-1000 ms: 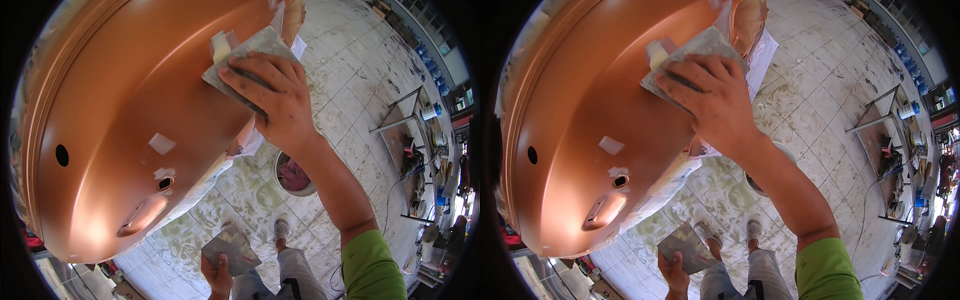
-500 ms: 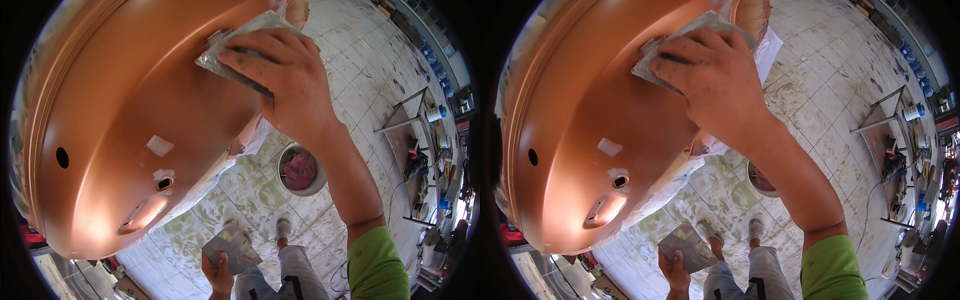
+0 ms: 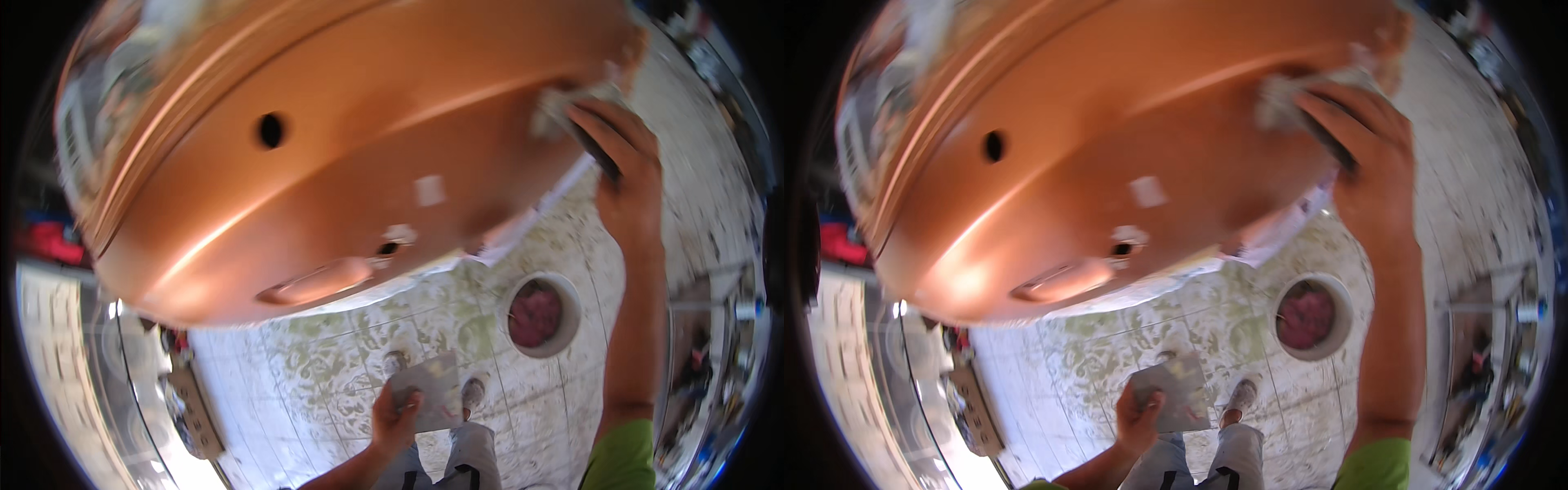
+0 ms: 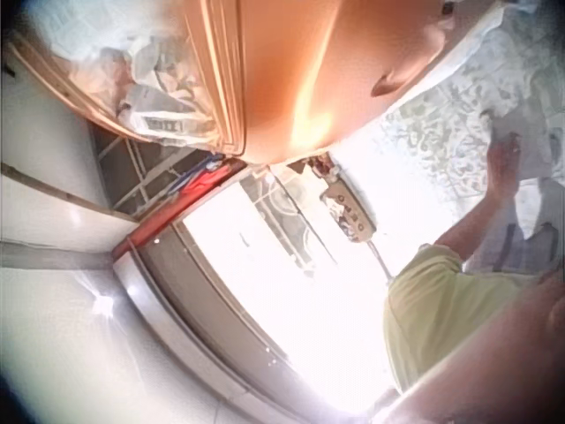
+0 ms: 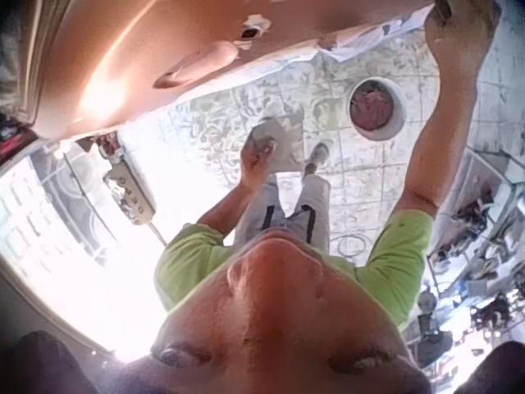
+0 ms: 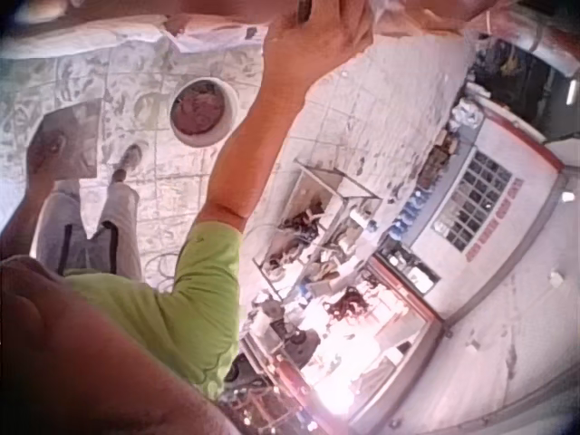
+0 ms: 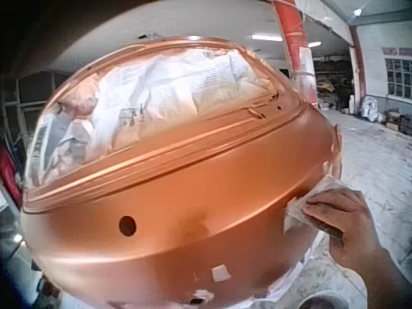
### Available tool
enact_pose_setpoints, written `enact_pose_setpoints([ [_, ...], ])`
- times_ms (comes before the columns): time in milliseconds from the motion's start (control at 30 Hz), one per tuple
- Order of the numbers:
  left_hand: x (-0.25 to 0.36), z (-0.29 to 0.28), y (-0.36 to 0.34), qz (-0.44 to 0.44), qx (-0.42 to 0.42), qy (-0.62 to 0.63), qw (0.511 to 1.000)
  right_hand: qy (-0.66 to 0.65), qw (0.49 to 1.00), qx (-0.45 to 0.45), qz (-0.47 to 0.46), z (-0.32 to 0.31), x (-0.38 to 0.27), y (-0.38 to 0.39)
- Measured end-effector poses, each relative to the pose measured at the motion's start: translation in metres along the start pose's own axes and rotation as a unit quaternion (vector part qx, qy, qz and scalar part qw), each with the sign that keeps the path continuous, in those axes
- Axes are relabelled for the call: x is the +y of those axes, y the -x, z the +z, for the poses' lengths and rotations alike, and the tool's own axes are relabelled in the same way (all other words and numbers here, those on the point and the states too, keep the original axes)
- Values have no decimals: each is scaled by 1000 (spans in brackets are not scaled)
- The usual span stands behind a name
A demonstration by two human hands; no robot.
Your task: The person sands a copper-colored car bumper with a sanding block, dipping it into a bucket of water periodically. The person then moves to a workbench to prepare another sanding block with a yellow substance before returning to sand a second car part.
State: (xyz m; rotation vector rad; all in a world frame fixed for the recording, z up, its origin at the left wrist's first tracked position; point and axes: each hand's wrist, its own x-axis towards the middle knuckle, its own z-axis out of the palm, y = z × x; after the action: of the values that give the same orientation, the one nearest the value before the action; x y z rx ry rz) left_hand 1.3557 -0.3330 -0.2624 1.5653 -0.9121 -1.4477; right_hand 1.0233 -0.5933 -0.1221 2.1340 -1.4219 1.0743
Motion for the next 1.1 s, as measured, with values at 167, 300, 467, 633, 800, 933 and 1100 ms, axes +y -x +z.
enact_pose_setpoints([
  [167, -1, -3, 9, 56, 30, -28, 998, 33, 989, -147, 10, -12, -13, 34],
  [300, 40, -4, 28, 47, 62, 83, 994, -199, 950, -227, 85, -45, -87, 99],
  [467, 59, 4, 24, 49, 112, 256, 959, -490, 806, -280, 175, -93, -242, 170],
  [633, 56, -31, 41, 5, 41, 142, 989, -360, 827, -369, 225, -89, -273, 200],
  [800, 67, -90, 38, 26, 22, 197, 980, -188, 776, -580, 158, -86, -296, 209],
  [933, 68, -164, 19, 48, 18, 78, 996, -245, 799, -485, 255, -69, -339, 179],
  [1100, 58, -247, 0, 49, -1, 116, 992, -227, 760, -432, 430, -37, -401, 150],
])
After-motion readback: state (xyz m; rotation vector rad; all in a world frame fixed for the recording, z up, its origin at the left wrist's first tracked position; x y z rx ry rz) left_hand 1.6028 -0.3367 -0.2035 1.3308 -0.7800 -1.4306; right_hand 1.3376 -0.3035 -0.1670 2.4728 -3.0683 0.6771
